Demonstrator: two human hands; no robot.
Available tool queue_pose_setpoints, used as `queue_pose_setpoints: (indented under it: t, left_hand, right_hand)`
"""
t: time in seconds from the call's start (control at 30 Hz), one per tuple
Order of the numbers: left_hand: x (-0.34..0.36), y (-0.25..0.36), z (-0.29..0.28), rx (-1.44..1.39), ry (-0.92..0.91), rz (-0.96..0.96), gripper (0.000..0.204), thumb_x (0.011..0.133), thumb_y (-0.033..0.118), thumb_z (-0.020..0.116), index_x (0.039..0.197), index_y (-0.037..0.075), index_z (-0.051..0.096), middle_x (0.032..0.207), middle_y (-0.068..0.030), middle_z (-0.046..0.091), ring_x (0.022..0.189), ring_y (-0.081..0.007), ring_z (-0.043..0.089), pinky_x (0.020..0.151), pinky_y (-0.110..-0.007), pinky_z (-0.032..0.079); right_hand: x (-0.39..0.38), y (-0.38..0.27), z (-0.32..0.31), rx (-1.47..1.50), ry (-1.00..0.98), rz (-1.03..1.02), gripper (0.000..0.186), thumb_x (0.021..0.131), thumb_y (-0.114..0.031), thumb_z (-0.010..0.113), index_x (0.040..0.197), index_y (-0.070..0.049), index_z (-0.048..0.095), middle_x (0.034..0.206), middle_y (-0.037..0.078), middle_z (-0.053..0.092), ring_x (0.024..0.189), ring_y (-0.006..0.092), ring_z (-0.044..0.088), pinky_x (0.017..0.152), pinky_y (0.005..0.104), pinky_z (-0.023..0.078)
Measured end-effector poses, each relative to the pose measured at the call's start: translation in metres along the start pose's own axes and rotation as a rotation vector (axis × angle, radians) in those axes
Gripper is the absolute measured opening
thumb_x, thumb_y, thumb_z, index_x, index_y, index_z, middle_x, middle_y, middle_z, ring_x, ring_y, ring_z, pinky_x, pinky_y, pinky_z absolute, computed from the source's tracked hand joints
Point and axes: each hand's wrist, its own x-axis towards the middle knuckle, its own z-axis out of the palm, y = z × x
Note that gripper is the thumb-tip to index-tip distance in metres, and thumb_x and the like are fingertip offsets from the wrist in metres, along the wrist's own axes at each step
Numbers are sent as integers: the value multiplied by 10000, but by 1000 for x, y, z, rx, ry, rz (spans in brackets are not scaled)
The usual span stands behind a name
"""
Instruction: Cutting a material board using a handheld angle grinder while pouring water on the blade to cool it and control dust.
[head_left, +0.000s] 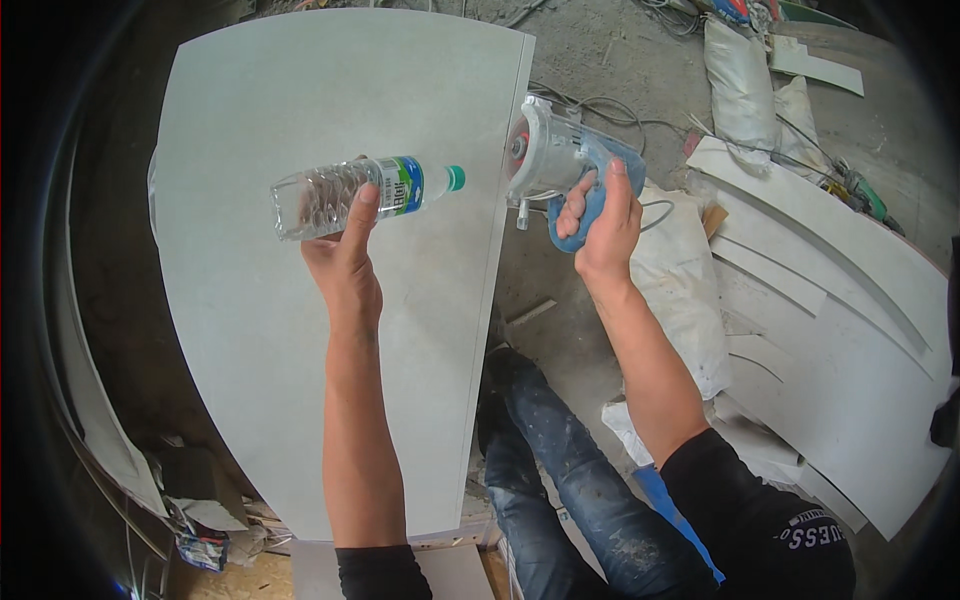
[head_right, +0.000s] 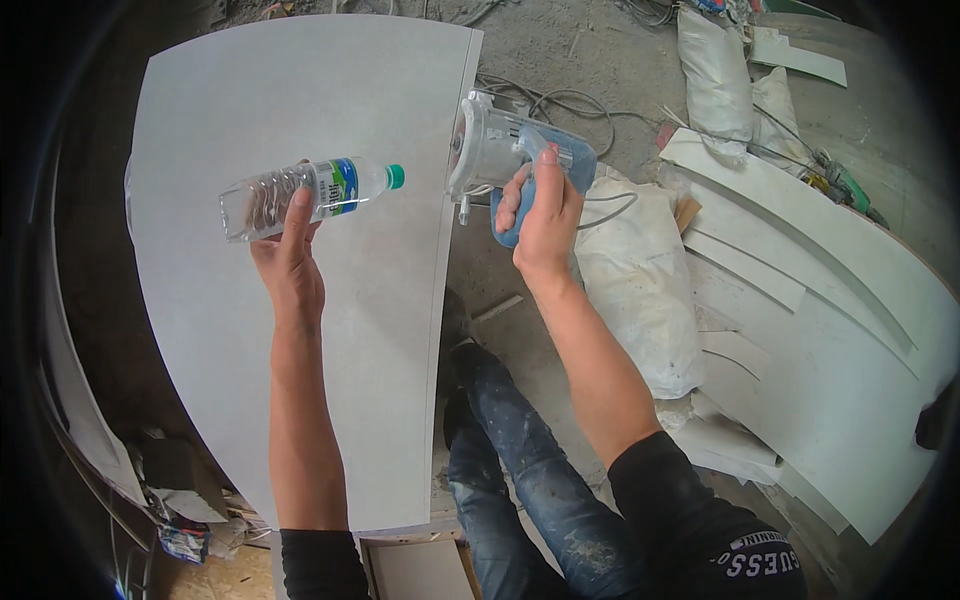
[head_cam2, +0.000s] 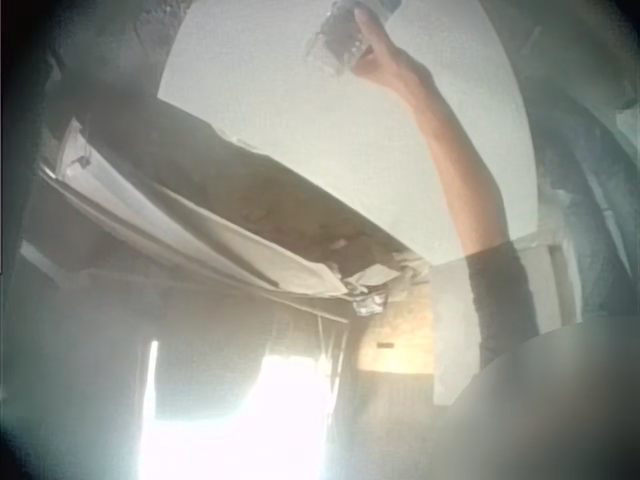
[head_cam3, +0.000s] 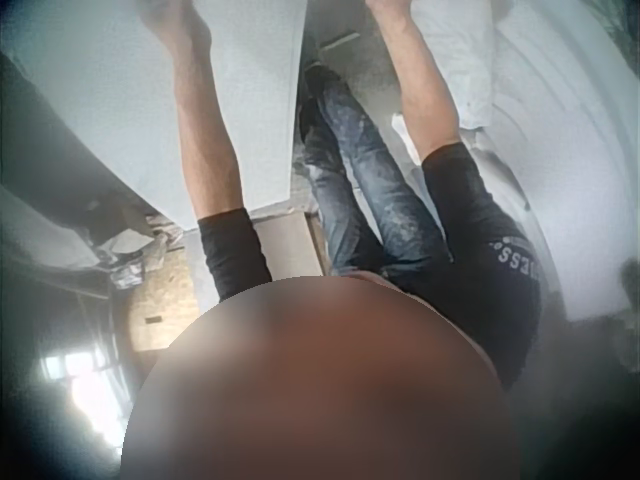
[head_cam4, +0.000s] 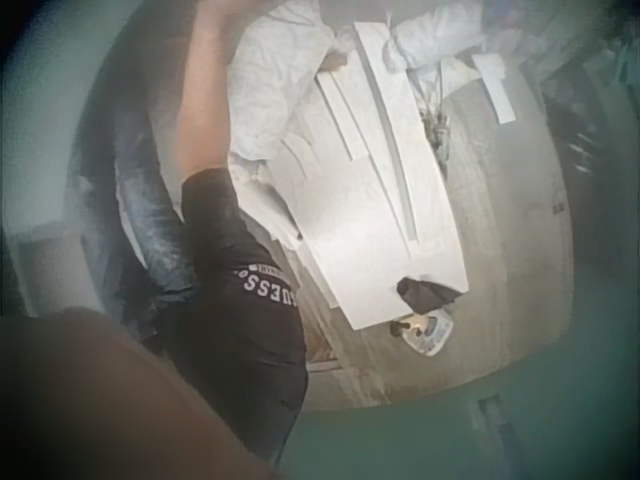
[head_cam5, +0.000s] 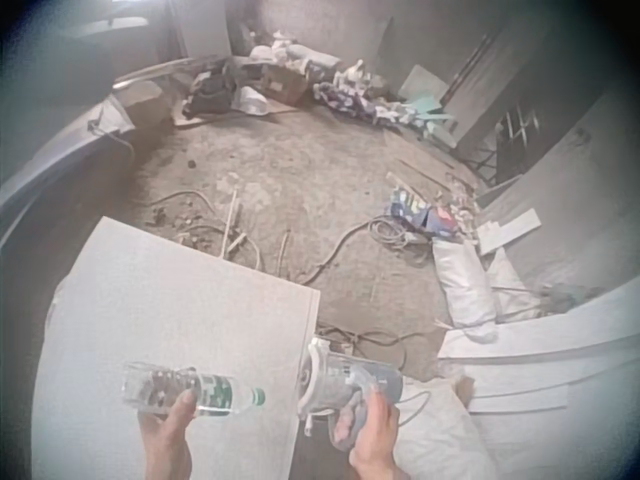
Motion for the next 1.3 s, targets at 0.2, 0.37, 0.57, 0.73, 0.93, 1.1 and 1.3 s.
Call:
queue_pose_setpoints:
  t: [0.2, 0.37, 0.57, 0.73, 0.93, 1.1, 1.3]
  left_hand:
    - [-2, -2, 3, 9, 4, -13, 570, 994, 273, 852, 1450, 44, 598, 1378, -124, 708, 1284, -220, 650, 1096, -454, 513]
    - [1, -1, 8, -67, 8, 5, 615, 954, 197, 893, 1448, 0, 585, 1285, -109, 723, 1215, -197, 666, 1127, -391, 487]
    - [7, 0, 15, -91, 0, 9, 624, 948, 174, 900, 1443, -25, 578, 1283, -111, 716, 1209, -191, 667, 1123, -385, 490]
    - [7, -3, 14, -58, -23, 26, 626, 948, 187, 905, 1439, -24, 580, 1261, -99, 711, 1197, -181, 662, 1109, -373, 494]
    - [11, -7, 19, -78, -34, 61, 536, 945, 198, 910, 1361, -12, 645, 1222, -94, 729, 1153, -177, 678, 1068, -367, 518]
    - [10, -2, 17, -20, -67, 48, 477, 934, 213, 922, 1289, -9, 693, 1173, -92, 749, 1116, -179, 694, 1023, -369, 542]
    - [7, 1, 20, 5, -54, 54, 478, 928, 239, 929, 1268, -11, 704, 1162, -89, 754, 1099, -181, 699, 1010, -364, 545]
  right_hand:
    - [-3, 5, -1, -16, -7, -6, 504, 1139, -483, 535, 868, -59, 554, 611, 51, 523, 452, 151, 482, 448, 319, 414]
    - [-5, 8, 5, -35, 0, -11, 507, 1143, -484, 528, 863, -61, 546, 607, 50, 522, 448, 151, 479, 449, 318, 418]
    - [0, 14, 4, -45, -1, -13, 508, 1154, -471, 507, 851, -64, 536, 611, 56, 515, 460, 154, 485, 454, 322, 430]
    - [2, 19, 10, -50, -16, -24, 507, 1156, -469, 503, 845, -69, 530, 621, 55, 506, 470, 156, 480, 456, 328, 437]
    - [5, 22, 11, -30, -7, -11, 495, 1152, -468, 510, 863, -67, 537, 645, 58, 518, 474, 162, 477, 462, 337, 445]
    - [5, 21, 9, -35, -7, -10, 481, 1141, -472, 526, 892, -61, 541, 650, 64, 516, 488, 171, 487, 470, 348, 450]
    - [7, 22, 7, -49, -2, -17, 477, 1137, -476, 526, 908, -58, 544, 653, 66, 517, 492, 174, 489, 472, 353, 442]
